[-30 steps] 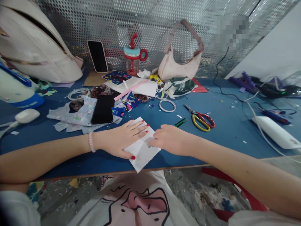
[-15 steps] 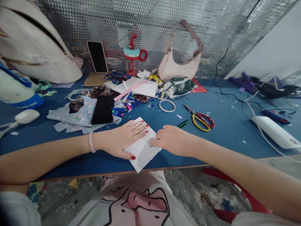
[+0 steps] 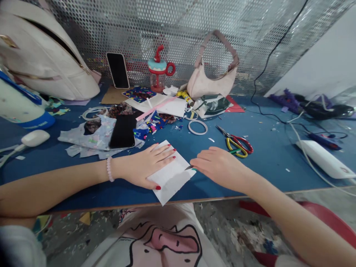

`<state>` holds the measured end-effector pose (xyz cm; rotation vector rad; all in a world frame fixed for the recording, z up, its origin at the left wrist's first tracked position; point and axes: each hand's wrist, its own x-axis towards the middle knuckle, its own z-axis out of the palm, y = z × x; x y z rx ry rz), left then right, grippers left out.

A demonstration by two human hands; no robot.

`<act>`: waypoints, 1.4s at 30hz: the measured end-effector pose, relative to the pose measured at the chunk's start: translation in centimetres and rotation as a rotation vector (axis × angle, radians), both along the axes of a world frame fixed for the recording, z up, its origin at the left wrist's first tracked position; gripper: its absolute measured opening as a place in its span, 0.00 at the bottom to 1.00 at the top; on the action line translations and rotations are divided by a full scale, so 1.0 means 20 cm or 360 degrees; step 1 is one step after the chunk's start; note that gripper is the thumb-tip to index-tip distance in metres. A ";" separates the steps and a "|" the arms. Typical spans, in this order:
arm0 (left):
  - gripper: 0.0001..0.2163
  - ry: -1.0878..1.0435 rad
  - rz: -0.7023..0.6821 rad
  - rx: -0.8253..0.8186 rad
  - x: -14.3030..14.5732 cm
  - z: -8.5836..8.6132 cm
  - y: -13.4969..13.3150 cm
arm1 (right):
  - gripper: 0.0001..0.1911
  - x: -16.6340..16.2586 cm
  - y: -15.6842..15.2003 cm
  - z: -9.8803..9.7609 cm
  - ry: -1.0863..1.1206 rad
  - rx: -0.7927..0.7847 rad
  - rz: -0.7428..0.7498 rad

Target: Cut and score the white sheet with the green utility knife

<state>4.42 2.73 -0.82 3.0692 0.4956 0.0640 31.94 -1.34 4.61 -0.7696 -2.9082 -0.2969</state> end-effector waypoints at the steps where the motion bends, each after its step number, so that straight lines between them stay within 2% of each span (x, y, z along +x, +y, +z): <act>1: 0.41 0.0010 0.0016 0.0003 0.00 0.00 0.00 | 0.16 -0.01 -0.04 -0.01 0.0033 -0.0008 0.0003; 5: 0.40 0.0048 0.0048 0.0016 0.01 0.00 -0.01 | 0.17 -0.09 -0.21 -0.07 -0.0016 -0.0074 -0.0051; 9: 0.40 0.0071 0.0053 0.0016 0.01 0.01 -0.02 | 0.22 -0.16 -0.28 -0.14 -0.0083 -0.0190 -0.0177; 16: 0.40 0.0079 0.0048 0.0009 0.00 0.01 -0.01 | 0.22 -0.15 -0.28 -0.18 0.0041 -0.0187 0.0015; 20: 0.40 0.0081 0.0044 0.0027 0.00 0.00 -0.01 | 0.20 -0.16 -0.27 -0.18 0.0093 -0.0107 -0.0033; 25: 0.41 0.0039 0.0110 0.0054 0.01 -0.02 -0.01 | 0.15 -0.10 -0.26 -0.20 0.0345 -0.0031 0.0044; 28: 0.41 0.0035 0.0165 0.0051 0.01 -0.03 -0.02 | 0.13 -0.06 -0.27 -0.21 0.0445 -0.0009 -0.0073; 33: 0.43 0.0036 0.0255 0.0028 0.02 -0.03 -0.02 | 0.16 -0.09 -0.29 -0.22 0.0283 -0.0011 -0.0271; 38: 0.51 0.0047 0.0276 0.0012 0.03 -0.02 -0.02 | 0.18 -0.19 -0.27 -0.23 0.0196 -0.0068 -0.0226; 42: 0.55 0.0026 0.0282 -0.0014 0.03 -0.02 -0.02 | 0.16 -0.20 -0.25 -0.23 0.0192 -0.0030 -0.0152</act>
